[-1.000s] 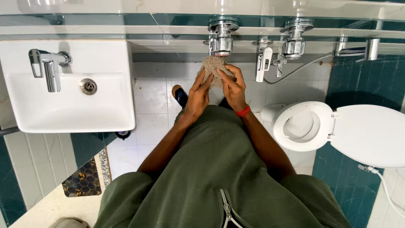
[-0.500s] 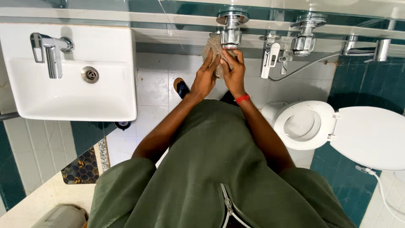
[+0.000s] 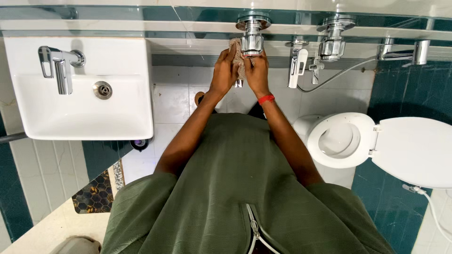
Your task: The person holds and folds a cloth by hand, then wipes down the chrome wall fixtures in the bathroom with the cloth.
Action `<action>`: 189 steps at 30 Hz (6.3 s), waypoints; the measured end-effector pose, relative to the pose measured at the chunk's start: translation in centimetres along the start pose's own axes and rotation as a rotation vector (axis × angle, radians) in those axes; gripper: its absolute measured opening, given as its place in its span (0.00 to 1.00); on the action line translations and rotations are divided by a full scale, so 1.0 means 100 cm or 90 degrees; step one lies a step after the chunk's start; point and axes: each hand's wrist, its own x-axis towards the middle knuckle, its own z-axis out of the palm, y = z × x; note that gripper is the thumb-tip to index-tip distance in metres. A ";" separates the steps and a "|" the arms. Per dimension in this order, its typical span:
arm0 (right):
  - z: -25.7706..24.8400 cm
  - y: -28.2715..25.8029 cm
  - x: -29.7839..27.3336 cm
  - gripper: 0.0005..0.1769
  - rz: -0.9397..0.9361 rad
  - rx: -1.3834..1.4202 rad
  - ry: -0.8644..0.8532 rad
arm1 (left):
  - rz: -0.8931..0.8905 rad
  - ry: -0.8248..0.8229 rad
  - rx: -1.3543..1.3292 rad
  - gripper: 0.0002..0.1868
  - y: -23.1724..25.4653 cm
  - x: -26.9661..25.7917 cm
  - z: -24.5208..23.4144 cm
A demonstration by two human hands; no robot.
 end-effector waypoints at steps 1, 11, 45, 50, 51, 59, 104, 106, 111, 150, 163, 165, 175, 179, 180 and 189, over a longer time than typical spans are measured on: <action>-0.004 -0.007 -0.007 0.06 0.005 0.011 -0.010 | 0.001 -0.003 0.000 0.34 -0.003 -0.004 -0.001; -0.033 -0.030 -0.029 0.20 -0.012 0.079 -0.084 | -0.017 0.023 -0.047 0.31 -0.008 -0.057 0.005; -0.005 -0.002 -0.045 0.16 0.209 0.193 -0.023 | -0.135 0.034 -0.166 0.29 -0.028 -0.045 0.036; -0.017 0.011 -0.084 0.27 -0.015 0.084 -0.094 | -0.097 -0.034 -0.132 0.34 -0.046 -0.083 0.039; -0.008 0.019 -0.084 0.27 -0.016 0.088 -0.094 | -0.107 -0.036 -0.149 0.35 -0.047 -0.084 0.043; 0.003 0.061 -0.019 0.23 0.202 0.070 -0.058 | -0.208 0.007 -0.119 0.27 -0.048 -0.030 0.048; -0.006 0.029 0.024 0.17 0.215 -0.237 -0.167 | -0.068 0.044 -0.060 0.18 -0.003 0.019 0.004; -0.014 0.011 0.016 0.13 0.203 -0.153 -0.151 | 0.098 0.072 -0.042 0.23 -0.004 0.018 0.005; -0.037 -0.017 -0.001 0.08 0.028 0.006 -0.086 | 0.049 0.048 -0.016 0.19 0.006 -0.013 0.018; -0.016 -0.032 -0.021 0.14 0.075 -0.073 -0.069 | -0.019 0.052 0.015 0.30 0.007 -0.032 0.027; -0.010 -0.023 -0.007 0.16 0.022 -0.067 -0.063 | 0.153 0.138 0.034 0.27 0.000 -0.014 0.016; -0.010 -0.020 -0.014 0.11 0.037 -0.109 -0.094 | -0.002 0.073 -0.016 0.27 0.001 -0.010 0.016; -0.031 -0.032 -0.055 0.26 -0.062 -0.030 -0.105 | 0.028 0.069 -0.083 0.24 -0.010 -0.062 0.018; -0.021 -0.033 -0.024 0.20 0.054 -0.003 -0.060 | -0.014 0.050 -0.153 0.25 -0.001 -0.031 0.014; -0.024 -0.032 -0.024 0.20 0.063 -0.003 -0.062 | 0.024 0.071 -0.121 0.25 -0.001 -0.022 0.014; -0.018 -0.020 -0.013 0.06 0.013 -0.070 -0.013 | -0.004 0.100 0.011 0.23 -0.006 -0.015 0.030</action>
